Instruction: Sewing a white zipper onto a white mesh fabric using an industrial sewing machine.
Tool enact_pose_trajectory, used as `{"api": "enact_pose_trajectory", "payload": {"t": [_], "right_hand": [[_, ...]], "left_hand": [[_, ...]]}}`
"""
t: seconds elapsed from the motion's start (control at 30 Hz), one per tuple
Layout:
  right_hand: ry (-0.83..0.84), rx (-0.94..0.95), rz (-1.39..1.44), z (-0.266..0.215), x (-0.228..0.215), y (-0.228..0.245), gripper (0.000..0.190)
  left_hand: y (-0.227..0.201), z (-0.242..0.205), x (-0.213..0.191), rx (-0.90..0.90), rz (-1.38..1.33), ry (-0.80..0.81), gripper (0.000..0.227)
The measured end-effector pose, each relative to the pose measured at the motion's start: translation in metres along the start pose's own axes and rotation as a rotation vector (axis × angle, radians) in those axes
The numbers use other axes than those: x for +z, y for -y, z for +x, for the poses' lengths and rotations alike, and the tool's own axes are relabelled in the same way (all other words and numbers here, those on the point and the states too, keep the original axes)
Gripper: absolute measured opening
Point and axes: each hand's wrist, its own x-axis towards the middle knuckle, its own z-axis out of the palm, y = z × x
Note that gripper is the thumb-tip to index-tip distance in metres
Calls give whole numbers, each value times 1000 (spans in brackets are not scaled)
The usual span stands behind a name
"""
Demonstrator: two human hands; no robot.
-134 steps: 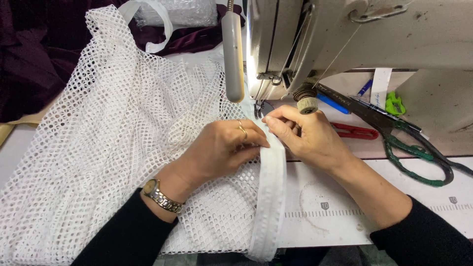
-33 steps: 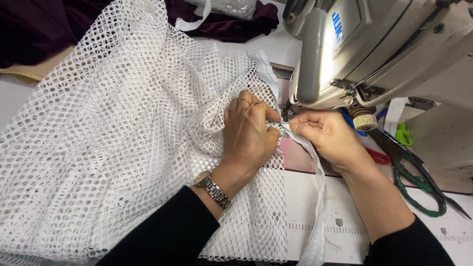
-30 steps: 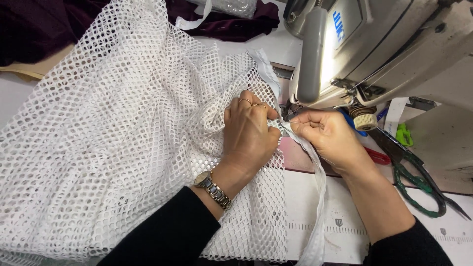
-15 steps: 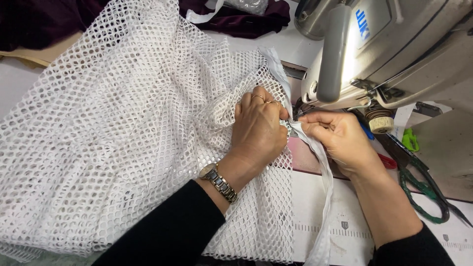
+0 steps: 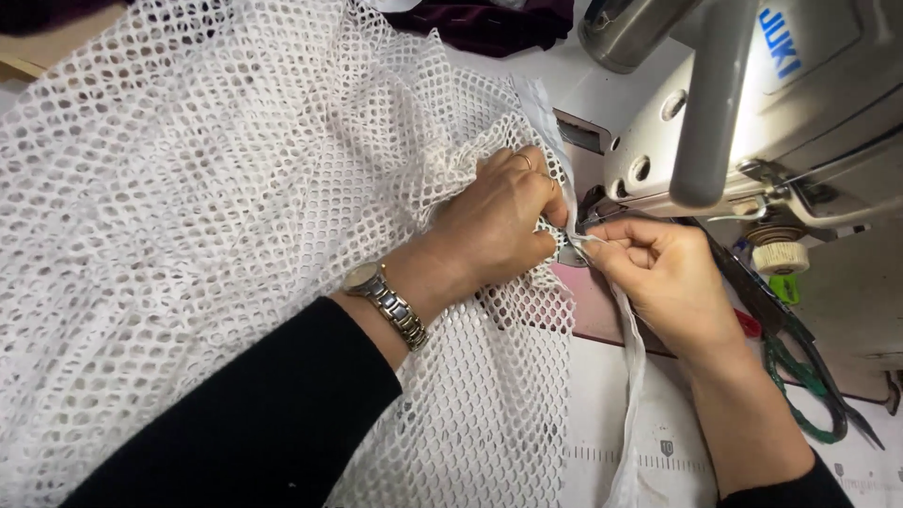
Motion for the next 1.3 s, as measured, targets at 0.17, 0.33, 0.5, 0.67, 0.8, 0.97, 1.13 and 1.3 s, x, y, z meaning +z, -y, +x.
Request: {"api": "enact_pose_trajectory", "payload": {"t": [0.17,0.33,0.5,0.67,0.8,0.97,1.13,1.3], "right_hand": [[31,126,-59,3,2,17,13],[83,95,-17,7,-3,11,14],[63,129,-63,9,-6,12,15],[29,112,-71,8,-9,6,15],[-22,41,-182,-4,-2,15,16],[-114,-34,-341,-9,5,20,15],[-97,3,-279,-4,-2,11,14],[-53,17,-336,1,-7,6,16]], "left_hand": [[1,6,-2,-19,-53,35,21],[6,11,1,56,-87,-12,35],[15,18,7,164,17,-72,40],[11,18,-1,175,66,-24,24],[13,18,0,220,111,-47,13],[12,19,1,195,60,-36,19],[15,21,5,231,17,-117,26],[16,22,7,210,18,-120,26]]}}
